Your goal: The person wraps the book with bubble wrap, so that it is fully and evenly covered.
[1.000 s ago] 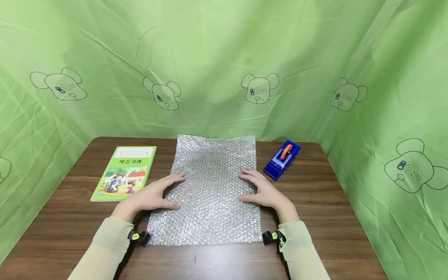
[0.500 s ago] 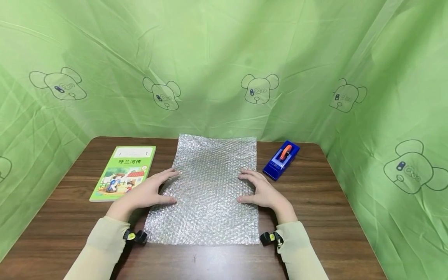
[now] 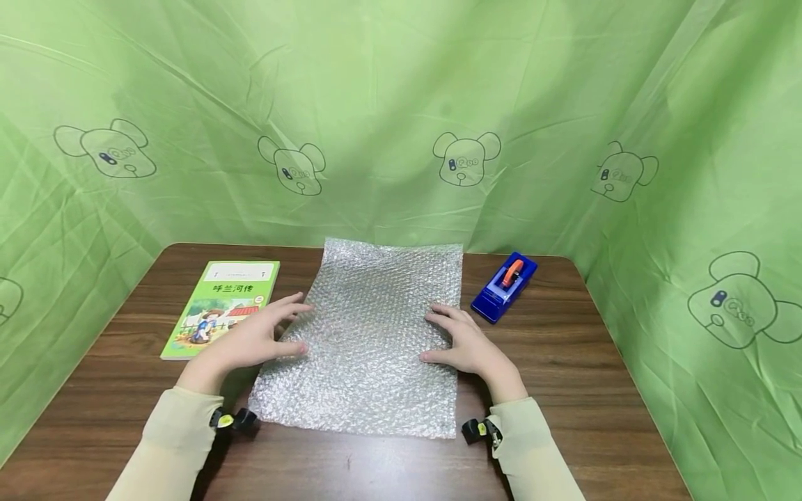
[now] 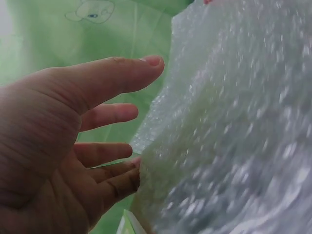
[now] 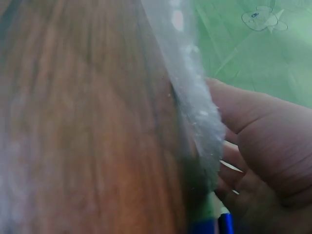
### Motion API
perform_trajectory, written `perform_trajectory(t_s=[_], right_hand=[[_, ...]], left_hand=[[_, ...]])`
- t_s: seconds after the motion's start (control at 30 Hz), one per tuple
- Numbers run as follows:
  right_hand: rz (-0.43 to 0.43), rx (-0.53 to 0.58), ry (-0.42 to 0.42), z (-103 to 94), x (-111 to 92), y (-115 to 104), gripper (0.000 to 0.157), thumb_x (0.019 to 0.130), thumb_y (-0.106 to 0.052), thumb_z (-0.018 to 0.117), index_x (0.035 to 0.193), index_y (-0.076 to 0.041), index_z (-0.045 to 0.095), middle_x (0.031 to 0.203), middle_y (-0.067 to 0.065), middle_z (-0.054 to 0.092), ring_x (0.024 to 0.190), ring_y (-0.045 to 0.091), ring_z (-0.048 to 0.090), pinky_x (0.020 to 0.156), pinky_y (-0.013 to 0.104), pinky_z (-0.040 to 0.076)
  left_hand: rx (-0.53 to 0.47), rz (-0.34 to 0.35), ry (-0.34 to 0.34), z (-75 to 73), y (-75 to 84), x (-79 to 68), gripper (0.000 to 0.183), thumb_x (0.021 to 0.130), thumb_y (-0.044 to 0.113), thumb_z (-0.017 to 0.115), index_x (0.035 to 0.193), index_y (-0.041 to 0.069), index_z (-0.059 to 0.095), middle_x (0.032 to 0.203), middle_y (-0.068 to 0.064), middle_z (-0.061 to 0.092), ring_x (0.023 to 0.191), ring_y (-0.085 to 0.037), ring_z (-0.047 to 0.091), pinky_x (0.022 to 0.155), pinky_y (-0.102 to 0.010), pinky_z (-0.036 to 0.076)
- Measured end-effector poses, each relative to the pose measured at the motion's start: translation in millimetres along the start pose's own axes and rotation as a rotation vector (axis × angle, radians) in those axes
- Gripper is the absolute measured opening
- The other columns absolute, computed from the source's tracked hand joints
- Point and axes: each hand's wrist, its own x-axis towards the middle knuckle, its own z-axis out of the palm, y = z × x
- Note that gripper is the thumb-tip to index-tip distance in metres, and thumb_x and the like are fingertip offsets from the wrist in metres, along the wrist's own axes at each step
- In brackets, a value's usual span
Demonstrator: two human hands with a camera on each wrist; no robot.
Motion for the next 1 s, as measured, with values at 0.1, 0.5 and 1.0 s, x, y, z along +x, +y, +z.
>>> perform_trajectory(t_s=[0.1, 0.5, 1.0], right_hand=[[-0.023, -0.022, -0.037, -2.4, -2, -7, 0.079, 0.094, -0.043, 0.087, 0.158, -0.006, 0.058, 0.172, 0.019, 0.041, 0.157, 0.051, 0.034, 0.125, 0.07, 0.031], [0.041, -0.083, -0.055, 2.4, -2, -36, 0.076, 0.083, -0.041, 0.097, 0.149, -0.015, 0.068, 0.145, 0.014, 0.06, 0.138, 0.041, 0.052, 0.115, 0.064, 0.045], [0.045, -0.171, 0.029, 23.8, 2, -57, 0.08, 0.073, -0.059, 0.099, 0.131, -0.013, 0.07, 0.109, 0.003, 0.054, 0.098, 0.021, 0.051, 0.091, 0.046, 0.052]], left_hand=[[0.017, 0.003, 0.012, -2.3, 3.0, -0.3, 0.072, 0.093, 0.036, 0.089, 0.155, 0.012, 0.061, 0.175, -0.025, 0.031, 0.148, -0.05, 0.049, 0.117, -0.07, 0.043], [0.057, 0.007, -0.036, -2.5, 2.4, -1.5, 0.074, 0.093, 0.032, 0.088, 0.155, 0.003, 0.059, 0.173, -0.032, 0.03, 0.153, -0.055, 0.04, 0.122, -0.071, 0.036], [0.123, 0.026, 0.069, 8.4, -4.5, 5.0, 0.091, 0.09, 0.027, 0.089, 0.165, 0.001, 0.043, 0.175, -0.032, 0.024, 0.161, -0.057, 0.02, 0.125, -0.074, 0.025]])
